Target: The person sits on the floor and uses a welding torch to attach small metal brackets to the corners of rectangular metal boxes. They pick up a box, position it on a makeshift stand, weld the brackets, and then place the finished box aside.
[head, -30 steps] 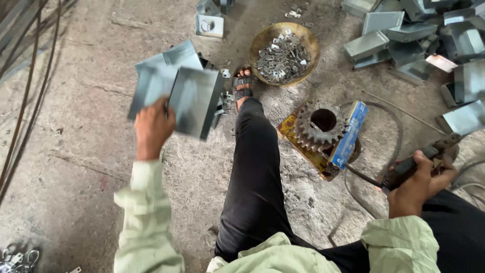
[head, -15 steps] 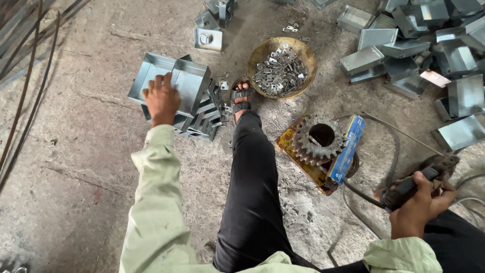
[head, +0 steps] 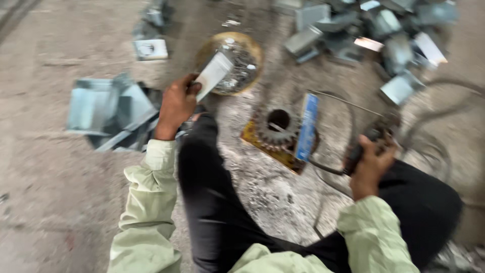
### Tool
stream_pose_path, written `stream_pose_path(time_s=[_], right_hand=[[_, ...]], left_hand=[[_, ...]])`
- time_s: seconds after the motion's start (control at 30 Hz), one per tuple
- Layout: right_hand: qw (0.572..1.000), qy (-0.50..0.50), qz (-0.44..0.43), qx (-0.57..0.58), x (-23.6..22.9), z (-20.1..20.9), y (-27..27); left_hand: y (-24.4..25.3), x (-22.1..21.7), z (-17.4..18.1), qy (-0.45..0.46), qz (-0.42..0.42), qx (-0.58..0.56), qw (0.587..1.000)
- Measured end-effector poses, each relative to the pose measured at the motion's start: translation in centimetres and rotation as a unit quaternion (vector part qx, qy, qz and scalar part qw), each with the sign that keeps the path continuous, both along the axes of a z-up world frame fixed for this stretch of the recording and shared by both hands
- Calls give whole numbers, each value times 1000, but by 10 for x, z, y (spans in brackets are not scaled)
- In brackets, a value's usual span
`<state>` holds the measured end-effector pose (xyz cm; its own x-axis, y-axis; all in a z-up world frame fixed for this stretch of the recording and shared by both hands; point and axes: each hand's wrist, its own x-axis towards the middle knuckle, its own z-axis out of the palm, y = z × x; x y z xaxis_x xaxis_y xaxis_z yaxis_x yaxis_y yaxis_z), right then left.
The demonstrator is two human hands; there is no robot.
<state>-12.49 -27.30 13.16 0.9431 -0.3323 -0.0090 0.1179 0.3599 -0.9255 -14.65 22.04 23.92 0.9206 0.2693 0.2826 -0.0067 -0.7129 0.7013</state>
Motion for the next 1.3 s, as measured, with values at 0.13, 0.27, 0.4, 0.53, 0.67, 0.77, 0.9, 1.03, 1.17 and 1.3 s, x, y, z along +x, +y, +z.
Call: stream_pose_path(time_s=[0.13,0.27,0.4,0.53,0.67,0.77,0.9,1.03,1.17,1.3], right_hand=[[997,-30,-35,-67,-6,-4,-1],[957,-113,-56,-261,-20,3,0],[932,-71,-37,-354,-40,33,7],[874,-123,-38,-469,-54,58,11],[846,-162,-31,-507,-59,67,12],[836,-173,-24,-521,-60,71,13],[843,-162,-3,-514,-59,73,19],[840,-172,11,-514,-56,71,24],[825,-173,5,-537,-54,68,26],[825,-167,13,-540,-54,66,25]], left_hand=[[-82,70,-49,45,-141,-96,984],[-148,101,-104,98,-122,-14,987],[-163,116,-131,122,-145,39,981],[-158,133,-139,171,-162,34,971],[-157,135,-141,198,-143,29,969],[-156,133,-138,229,-149,46,961],[-160,127,-127,223,-167,74,958],[-164,117,-109,210,-157,109,959],[-159,118,-105,66,-137,54,987],[-152,121,-111,6,-104,31,994]])
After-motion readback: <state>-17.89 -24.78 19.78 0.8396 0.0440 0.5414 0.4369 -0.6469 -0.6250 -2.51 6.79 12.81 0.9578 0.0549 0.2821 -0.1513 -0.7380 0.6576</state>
